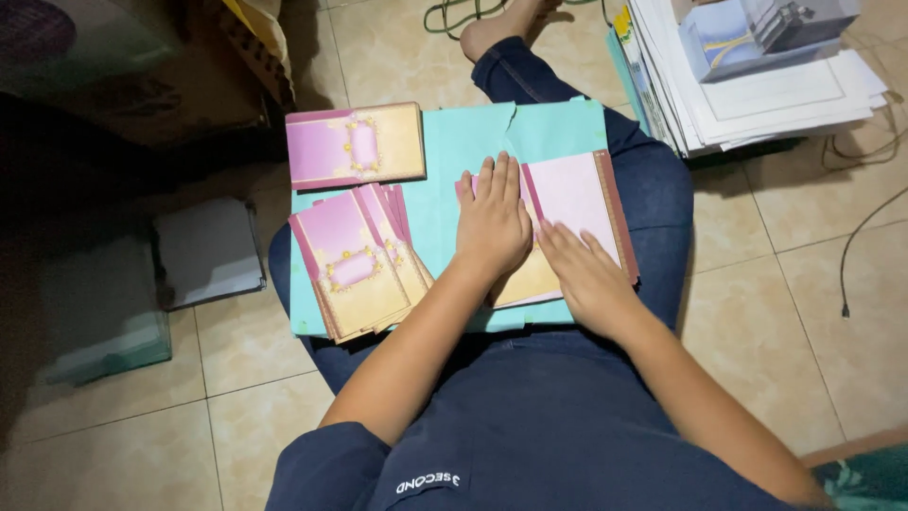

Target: A person sits on the floor and manually organizes stacks of printed cards, flipping through them to ensure they are flat and properly stacked on a folder.

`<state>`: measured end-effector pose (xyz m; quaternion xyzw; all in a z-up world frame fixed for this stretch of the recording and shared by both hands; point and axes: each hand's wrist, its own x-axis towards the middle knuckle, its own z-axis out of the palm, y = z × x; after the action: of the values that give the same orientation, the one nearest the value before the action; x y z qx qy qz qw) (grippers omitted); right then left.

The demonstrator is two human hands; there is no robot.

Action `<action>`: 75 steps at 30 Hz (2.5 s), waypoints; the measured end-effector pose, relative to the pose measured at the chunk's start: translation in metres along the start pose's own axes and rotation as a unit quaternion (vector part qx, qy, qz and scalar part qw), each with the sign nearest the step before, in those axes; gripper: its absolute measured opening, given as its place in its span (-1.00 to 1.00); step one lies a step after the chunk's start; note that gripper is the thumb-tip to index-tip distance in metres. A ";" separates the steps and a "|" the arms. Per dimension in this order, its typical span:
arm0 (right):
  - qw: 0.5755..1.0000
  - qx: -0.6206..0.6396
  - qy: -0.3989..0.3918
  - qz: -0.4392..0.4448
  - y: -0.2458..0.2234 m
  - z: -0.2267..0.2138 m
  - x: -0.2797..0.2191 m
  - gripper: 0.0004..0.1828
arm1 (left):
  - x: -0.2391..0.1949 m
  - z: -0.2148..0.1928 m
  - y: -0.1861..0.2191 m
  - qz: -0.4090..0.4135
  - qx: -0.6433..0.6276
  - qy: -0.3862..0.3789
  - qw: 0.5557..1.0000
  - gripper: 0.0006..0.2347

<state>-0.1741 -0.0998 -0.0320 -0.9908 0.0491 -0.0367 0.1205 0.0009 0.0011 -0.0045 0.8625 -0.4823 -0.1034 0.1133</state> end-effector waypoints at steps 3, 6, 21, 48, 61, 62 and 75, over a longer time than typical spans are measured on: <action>1.000 -0.017 0.013 -0.005 0.015 -0.003 0.046 -0.32 | 0.000 -0.002 0.000 0.003 0.000 0.016 1.000 -0.46; 1.000 -0.009 0.018 0.005 0.026 -0.006 0.088 -0.31 | -0.001 -0.002 -0.002 -0.003 0.008 0.007 1.000 -0.46; 0.999 -0.004 0.013 0.031 0.017 0.001 0.051 -0.40 | -0.014 0.030 0.002 0.005 0.003 0.114 0.993 -0.49; 0.935 0.034 0.061 0.349 0.021 -0.026 -0.003 -0.08 | -0.198 -0.016 -0.142 0.081 -0.030 0.211 0.974 -0.48; 0.925 0.048 0.136 0.351 0.020 -0.020 -0.022 -0.24 | -0.057 0.031 0.003 0.124 -0.067 0.133 0.981 -0.54; 0.927 0.057 0.152 0.339 0.022 -0.018 -0.024 -0.25 | -0.054 0.038 0.006 0.135 -0.045 0.112 0.983 -0.52; 0.903 0.168 0.297 0.261 0.034 -0.024 -0.045 -0.64 | -0.054 0.052 -0.001 0.163 -0.030 0.150 0.975 -0.49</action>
<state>-0.2234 -0.1330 -0.0200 -0.8507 0.3323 -0.3045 0.2705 -0.0412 0.0426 -0.0508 0.7739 -0.5909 0.0328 0.2255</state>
